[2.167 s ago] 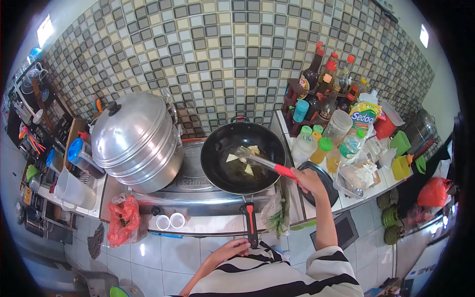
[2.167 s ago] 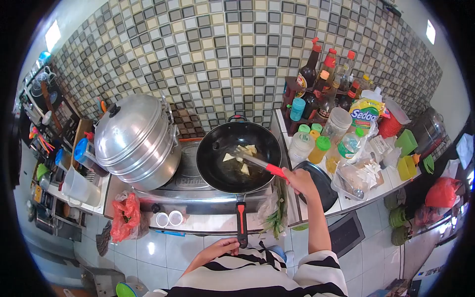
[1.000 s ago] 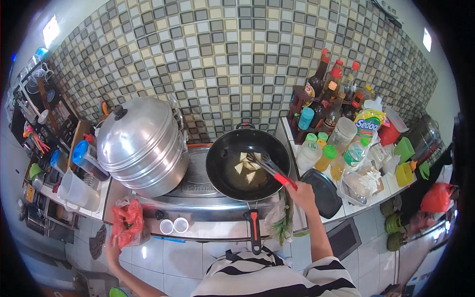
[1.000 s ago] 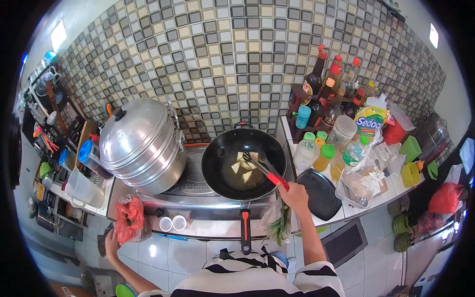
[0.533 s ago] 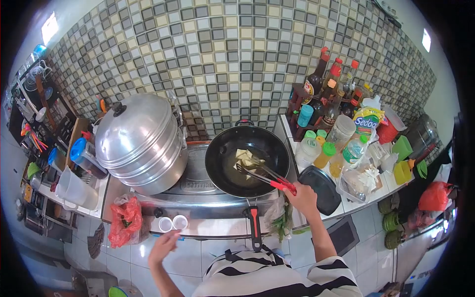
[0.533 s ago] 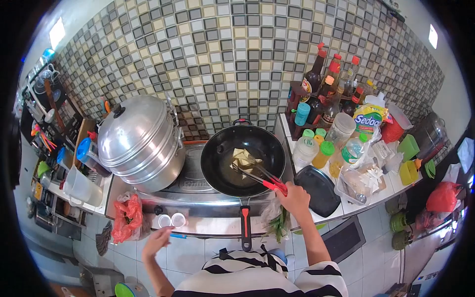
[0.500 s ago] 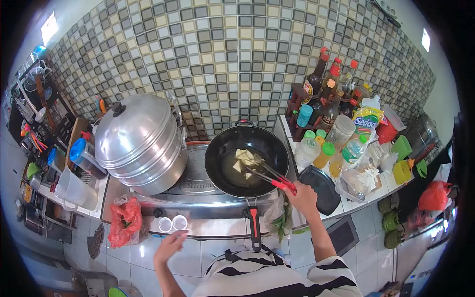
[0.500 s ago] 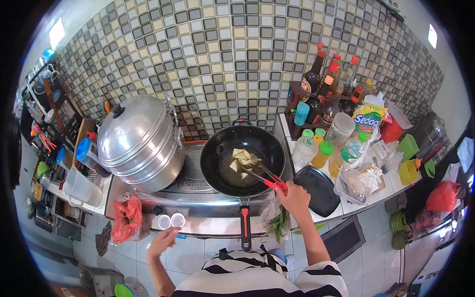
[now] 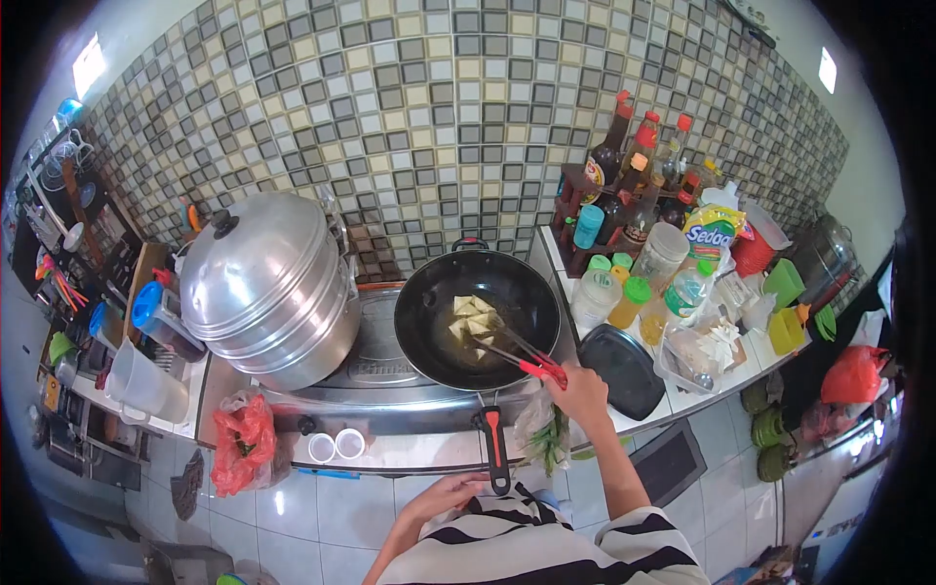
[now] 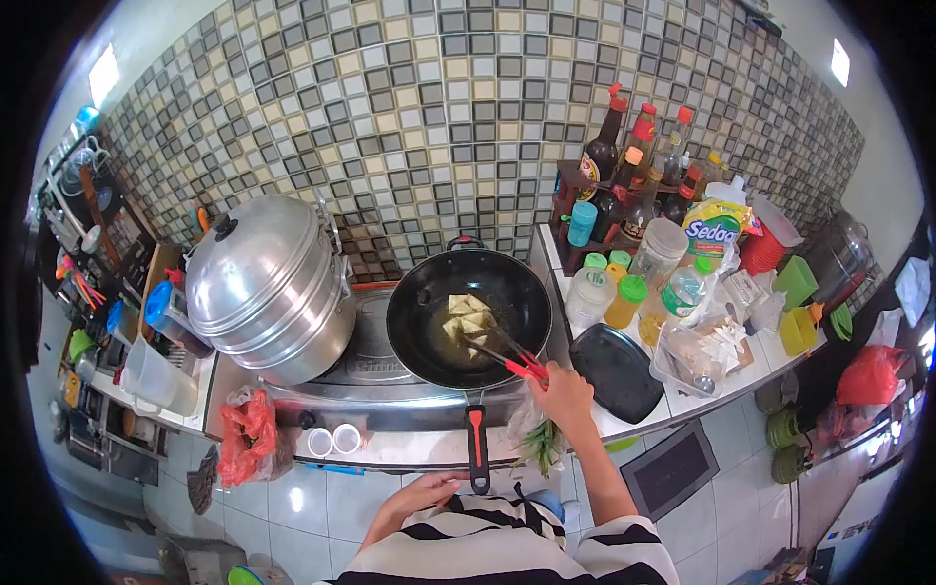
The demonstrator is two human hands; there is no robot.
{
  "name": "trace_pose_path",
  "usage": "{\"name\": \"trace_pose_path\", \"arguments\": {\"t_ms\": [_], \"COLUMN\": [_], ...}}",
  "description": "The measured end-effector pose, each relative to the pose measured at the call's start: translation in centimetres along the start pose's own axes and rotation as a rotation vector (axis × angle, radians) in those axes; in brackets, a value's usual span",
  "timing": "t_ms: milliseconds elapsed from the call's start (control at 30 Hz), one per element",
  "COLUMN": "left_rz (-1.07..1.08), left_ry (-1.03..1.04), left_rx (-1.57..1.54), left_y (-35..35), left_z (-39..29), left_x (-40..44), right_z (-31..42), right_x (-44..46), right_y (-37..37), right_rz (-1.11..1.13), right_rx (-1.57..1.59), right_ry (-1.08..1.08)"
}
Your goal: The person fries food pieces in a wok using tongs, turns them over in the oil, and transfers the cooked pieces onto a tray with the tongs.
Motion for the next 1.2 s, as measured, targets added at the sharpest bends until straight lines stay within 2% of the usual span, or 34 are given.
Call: {"name": "trace_pose_path", "arguments": {"t_ms": [167, 433, 667, 833, 1200], "left_rz": [-0.009, -0.029, -0.031, -0.028, -0.054], "left_ry": [-0.001, -0.021, -0.014, 0.009, -0.014], "left_rx": [0.016, -0.014, -0.018, 0.006, -0.018], "left_y": [-0.3, -0.4, -0.4, -0.3, -0.5], "left_z": [-1.8, -1.5, -0.6, -0.6, 0.2], "left_x": [-1.2, -1.8, -1.1, -0.9, -0.7], "right_z": [1.0, -0.8, -1.2, 0.4, 1.7], "right_x": [-0.1, 0.7, 0.8, 0.6, -0.1], "right_y": [0.0, -0.3, 0.2, 0.7, 0.5], "right_rz": [0.026, -0.114, -0.15, -0.043, 0.002], "right_rx": [0.008, -0.097, -0.103, -0.033, 0.078], "right_ry": [-0.088, 0.029, 0.075, 0.004, -0.078]}}
Point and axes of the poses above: each hand's wrist, its own x-axis towards the middle knuckle, its own y-axis out of the palm, z = x × y, the point moved 8 cm from there along x, towards the middle knuckle, and after that the axes turned 8 degrees about -z, right-handed, at the moved point
